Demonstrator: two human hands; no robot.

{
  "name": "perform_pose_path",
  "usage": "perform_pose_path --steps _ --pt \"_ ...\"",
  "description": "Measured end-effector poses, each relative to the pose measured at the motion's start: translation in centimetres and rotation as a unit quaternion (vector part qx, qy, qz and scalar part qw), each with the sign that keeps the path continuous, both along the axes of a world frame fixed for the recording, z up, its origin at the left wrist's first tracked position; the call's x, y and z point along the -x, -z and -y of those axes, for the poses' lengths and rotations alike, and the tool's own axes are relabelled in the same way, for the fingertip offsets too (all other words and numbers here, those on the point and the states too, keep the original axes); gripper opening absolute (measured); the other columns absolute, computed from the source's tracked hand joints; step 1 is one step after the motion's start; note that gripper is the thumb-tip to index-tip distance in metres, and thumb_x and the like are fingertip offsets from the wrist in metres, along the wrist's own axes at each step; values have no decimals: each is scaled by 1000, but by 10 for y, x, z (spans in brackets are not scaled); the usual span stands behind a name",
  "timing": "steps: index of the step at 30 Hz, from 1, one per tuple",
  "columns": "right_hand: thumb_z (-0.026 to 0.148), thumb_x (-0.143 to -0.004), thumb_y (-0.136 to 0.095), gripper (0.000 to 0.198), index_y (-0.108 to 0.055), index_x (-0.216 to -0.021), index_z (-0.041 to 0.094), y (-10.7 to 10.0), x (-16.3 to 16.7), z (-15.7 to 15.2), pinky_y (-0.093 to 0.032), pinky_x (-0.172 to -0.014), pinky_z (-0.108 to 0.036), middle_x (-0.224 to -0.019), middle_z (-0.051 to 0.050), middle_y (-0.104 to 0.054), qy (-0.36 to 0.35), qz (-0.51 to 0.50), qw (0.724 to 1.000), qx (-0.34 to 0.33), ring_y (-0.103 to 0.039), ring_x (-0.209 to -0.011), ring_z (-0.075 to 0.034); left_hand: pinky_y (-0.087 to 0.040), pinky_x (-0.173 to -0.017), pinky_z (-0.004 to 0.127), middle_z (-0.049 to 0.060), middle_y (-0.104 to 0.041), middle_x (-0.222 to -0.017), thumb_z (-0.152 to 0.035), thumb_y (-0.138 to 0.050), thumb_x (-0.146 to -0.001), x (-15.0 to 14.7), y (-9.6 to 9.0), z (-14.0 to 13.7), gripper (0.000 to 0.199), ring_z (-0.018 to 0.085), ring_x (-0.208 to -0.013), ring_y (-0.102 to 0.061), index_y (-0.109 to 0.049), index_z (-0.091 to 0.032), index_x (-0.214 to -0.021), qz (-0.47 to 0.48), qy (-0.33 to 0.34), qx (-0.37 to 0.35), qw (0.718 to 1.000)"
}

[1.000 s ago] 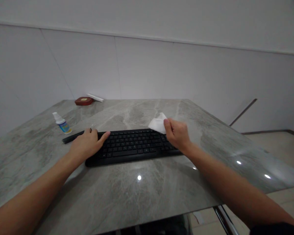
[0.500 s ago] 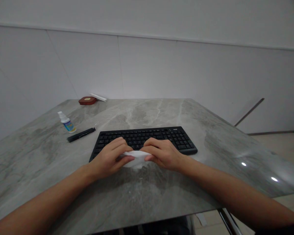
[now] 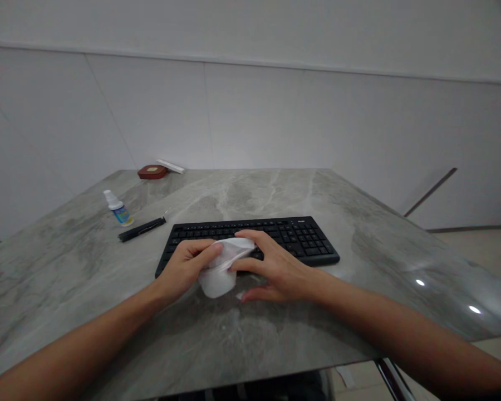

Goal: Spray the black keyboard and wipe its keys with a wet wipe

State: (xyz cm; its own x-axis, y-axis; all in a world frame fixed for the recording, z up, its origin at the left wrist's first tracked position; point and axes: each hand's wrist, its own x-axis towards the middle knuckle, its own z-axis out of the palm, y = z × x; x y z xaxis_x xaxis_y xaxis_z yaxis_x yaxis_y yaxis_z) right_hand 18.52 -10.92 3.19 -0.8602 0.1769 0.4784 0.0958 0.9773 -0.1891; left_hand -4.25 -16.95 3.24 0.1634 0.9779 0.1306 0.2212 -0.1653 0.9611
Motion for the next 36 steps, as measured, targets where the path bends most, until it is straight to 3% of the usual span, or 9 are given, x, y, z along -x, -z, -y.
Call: perform_pose_path --steps 3,6,10,13,17,20,25,30,36 --pt "54 -75 -69 58 -57 -119 19 -1 2 4 -30 -108 -52 -148 -17 -20 -6 6 998 67 -19 -139 -33 -43 -66 25 5 -58 -85 -35 -51 -94 -1 -3 3 32 15 -76 -54 -69 -14 -78 7 64 -57 996" --pt "55 -68 -75 61 -60 -113 17 0 4 8 -27 -111 -50 -149 -16 -16 -21 -5 990 137 -13 -142 -33 -46 -82 30 9 -59 -104 -32 -50 -95 -4 -8 6 31 20 -97 -56 -73 -17 -82 -6 111 -115 987" --pt "54 -63 -78 61 -63 -108 16 1 6 13 -19 -114 -48 -150 -14 -19 -42 0 983 181 -7 -143 -32 -47 -91 35 9 -59 -116 -32 -48 -97 -8 -11 11 31 23 -108 -55 -74 -19 -87 -16 141 -148 979" --pt "54 -63 -78 68 -61 -117 15 2 7 14 -19 -114 -48 -152 -14 -15 -48 19 980 192 -5 -144 -32 -47 -93 38 10 -60 -116 -31 -48 -97 -11 -13 14 28 23 -110 -56 -73 -20 -95 -37 180 -173 968" --pt "52 -70 -74 72 -53 -131 18 2 7 17 -21 -112 -53 -154 -16 -10 -41 39 984 169 -5 -144 -34 -50 -91 39 11 -60 -117 -31 -45 -98 -14 -13 15 29 23 -108 -58 -70 -22 -110 -49 211 -194 957" --pt "51 -77 -68 72 -47 -136 16 2 7 19 -21 -112 -55 -153 -20 -12 -32 51 991 115 -4 -144 -34 -52 -88 34 8 -63 -113 -23 -54 -94 -14 -9 14 22 20 -104 -61 -68 -22 -111 -79 183 -198 960" --pt "50 -82 -63 54 -58 -121 12 2 6 23 -21 -112 -54 -155 -21 -3 -21 68 996 49 -3 -144 -34 -53 -82 26 6 -67 -110 -17 -61 -89 -14 3 15 37 17 -97 -64 -56 -20 -126 -169 147 -241 944" --pt "46 -82 -64 53 -56 -122 12 0 6 25 -24 -111 -57 -155 -20 -4 -12 96 994 52 -6 -143 -35 -52 -89 23 8 -66 -111 -8 -58 -90 -16 2 16 37 15 -102 -63 -57 -16 -126 -178 172 -320 914" --pt "43 -83 -64 65 -45 -136 10 0 7 26 -23 -113 -54 -156 -21 1 -12 104 992 63 -7 -143 -35 -56 -79 25 9 -67 -106 -6 -57 -89 -20 -7 18 35 16 -93 -65 -60 -16 -123 -168 174 -332 912"
